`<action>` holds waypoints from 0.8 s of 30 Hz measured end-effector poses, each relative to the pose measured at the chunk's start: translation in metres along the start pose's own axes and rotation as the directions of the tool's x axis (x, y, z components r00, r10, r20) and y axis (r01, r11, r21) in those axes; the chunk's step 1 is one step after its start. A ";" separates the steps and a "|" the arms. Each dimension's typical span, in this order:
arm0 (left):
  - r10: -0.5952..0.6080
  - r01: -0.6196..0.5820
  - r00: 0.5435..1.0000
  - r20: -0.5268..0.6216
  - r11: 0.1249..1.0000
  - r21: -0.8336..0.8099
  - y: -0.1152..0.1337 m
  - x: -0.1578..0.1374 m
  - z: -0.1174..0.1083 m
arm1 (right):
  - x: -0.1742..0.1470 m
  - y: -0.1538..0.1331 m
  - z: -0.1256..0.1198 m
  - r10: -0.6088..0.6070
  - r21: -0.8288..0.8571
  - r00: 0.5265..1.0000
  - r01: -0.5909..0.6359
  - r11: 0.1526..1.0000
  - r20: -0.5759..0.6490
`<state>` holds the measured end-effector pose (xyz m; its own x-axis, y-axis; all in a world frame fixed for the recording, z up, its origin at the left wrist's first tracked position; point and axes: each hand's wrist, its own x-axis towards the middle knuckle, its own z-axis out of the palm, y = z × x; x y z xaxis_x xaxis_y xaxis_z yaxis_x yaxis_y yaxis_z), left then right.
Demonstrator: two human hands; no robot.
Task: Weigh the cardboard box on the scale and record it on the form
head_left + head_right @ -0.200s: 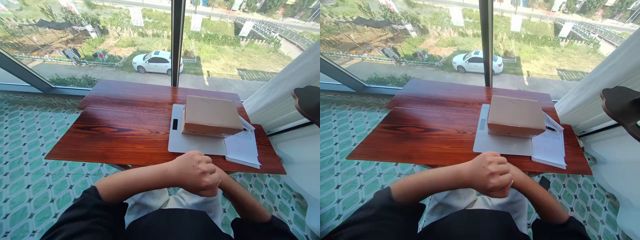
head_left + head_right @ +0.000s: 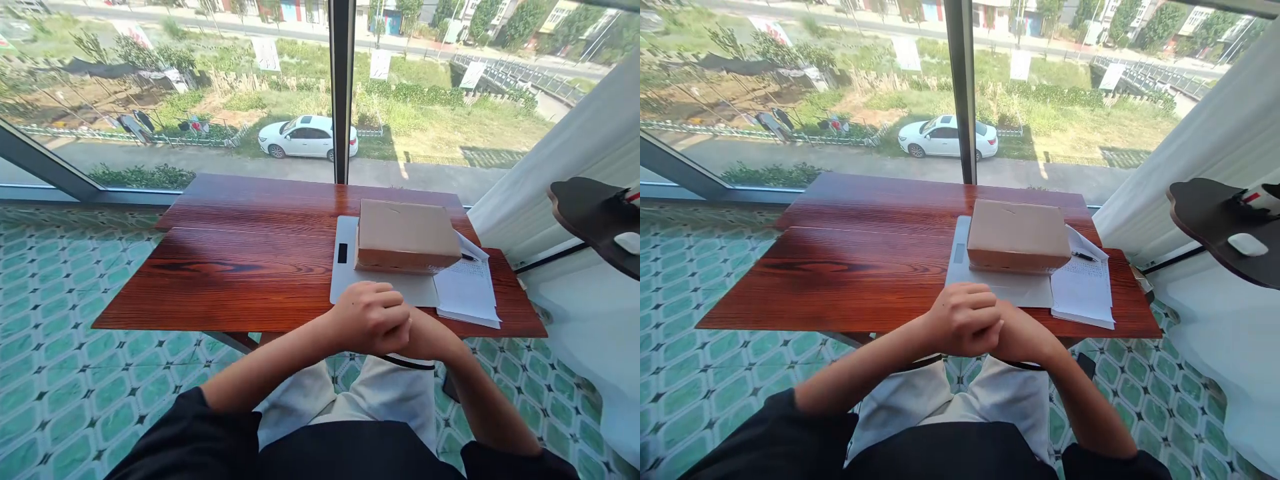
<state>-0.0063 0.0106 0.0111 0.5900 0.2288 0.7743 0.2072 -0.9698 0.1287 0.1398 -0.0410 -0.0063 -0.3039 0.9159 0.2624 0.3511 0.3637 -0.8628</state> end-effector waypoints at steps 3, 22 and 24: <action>-0.203 0.197 0.974 -0.101 0.979 -0.059 -0.010 0.002 -0.007 | 0.007 -0.009 -0.019 0.027 -0.018 0.996 -0.025 1.000 0.082; -0.900 0.859 0.418 0.124 0.347 -0.376 -0.074 -0.027 0.026 | 0.006 0.092 -0.067 0.159 0.014 0.532 -0.267 0.964 -0.832; -0.899 0.866 0.412 0.149 0.336 -0.372 -0.074 -0.027 0.029 | 0.007 0.097 -0.064 0.247 0.080 0.571 -0.300 0.950 -0.783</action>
<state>-0.0152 0.0790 -0.0373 0.1729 0.9786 0.1116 0.2902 -0.1589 0.9437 0.2289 0.0112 -0.0603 0.6062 0.7461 0.2754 0.3538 0.0571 -0.9336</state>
